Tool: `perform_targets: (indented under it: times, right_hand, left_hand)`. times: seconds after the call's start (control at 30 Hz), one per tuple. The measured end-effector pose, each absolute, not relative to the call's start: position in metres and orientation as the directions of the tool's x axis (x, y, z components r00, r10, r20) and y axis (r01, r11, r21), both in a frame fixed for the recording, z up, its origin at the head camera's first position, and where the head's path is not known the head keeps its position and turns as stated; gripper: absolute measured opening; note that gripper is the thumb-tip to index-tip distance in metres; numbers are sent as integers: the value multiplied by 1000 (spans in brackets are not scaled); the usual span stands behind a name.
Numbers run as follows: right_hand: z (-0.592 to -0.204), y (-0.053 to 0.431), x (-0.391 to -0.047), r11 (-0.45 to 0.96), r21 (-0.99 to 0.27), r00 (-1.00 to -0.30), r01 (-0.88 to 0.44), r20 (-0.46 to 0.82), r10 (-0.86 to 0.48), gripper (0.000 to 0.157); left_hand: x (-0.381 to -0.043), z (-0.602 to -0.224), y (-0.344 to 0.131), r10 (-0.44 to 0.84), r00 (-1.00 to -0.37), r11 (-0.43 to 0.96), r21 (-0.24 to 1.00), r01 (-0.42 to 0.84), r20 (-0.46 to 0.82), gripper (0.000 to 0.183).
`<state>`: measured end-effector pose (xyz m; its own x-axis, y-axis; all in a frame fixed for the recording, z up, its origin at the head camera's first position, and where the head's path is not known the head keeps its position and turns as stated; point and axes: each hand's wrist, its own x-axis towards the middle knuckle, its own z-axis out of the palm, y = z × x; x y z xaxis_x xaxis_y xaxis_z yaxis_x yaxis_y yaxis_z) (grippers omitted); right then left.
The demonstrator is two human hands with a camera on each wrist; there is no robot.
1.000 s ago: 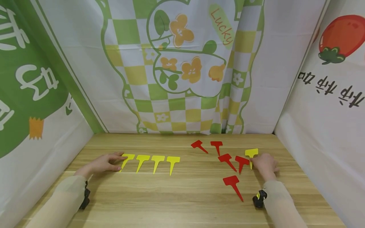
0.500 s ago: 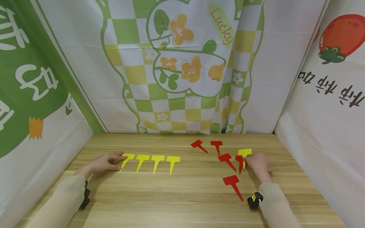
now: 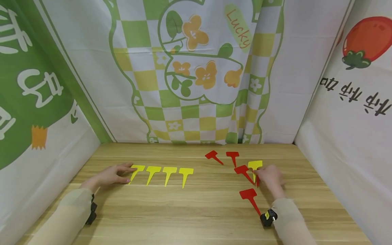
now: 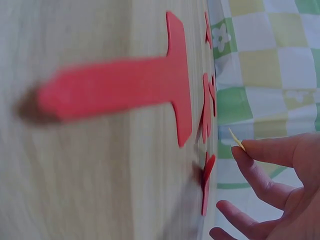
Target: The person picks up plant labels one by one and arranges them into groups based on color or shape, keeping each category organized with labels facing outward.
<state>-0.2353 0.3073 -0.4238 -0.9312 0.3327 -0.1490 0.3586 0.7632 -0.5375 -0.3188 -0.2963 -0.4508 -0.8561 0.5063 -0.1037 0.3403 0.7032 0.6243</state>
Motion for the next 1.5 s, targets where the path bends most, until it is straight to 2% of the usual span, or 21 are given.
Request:
perform_targets:
  times: [0.13,0.3,0.5,0.7,0.83,0.97,1.27,1.5]
  right_hand:
    - [-424,299,-234,770,-546,-941,331,-127,314,40]
    - [-422,286,-234,783,-561,-959,269,-78,274,41]
    - [-422,272,-235,767,-582,-958,270,-81,276,30]
    - [-427,259,-238,757,-593,-956,275,-85,281,32]
    - [-429,250,-239,752,-612,-962,244,-54,268,25]
    - [-427,241,-240,754,-603,-960,261,-85,265,27]
    - [-428,222,-242,767,-595,-966,238,-66,249,29]
    - [-428,205,-242,770,-615,-981,167,-24,194,24]
  left_hand:
    - [-319,-451,-296,508,-855,704,622,343,-103,57]
    - [-320,-452,-296,503,-858,707,622,337,-106,57]
    - [-320,-452,-297,506,-856,706,620,341,-104,57]
    - [-319,-452,-296,508,-855,701,628,339,-106,58]
    - [-320,-452,-297,506,-855,700,631,334,-110,58]
    - [-320,-453,-298,512,-853,702,623,345,-104,59]
    - [-319,-452,-297,523,-847,695,623,360,-94,59]
    - [-320,-453,-297,515,-852,705,614,355,-99,58]
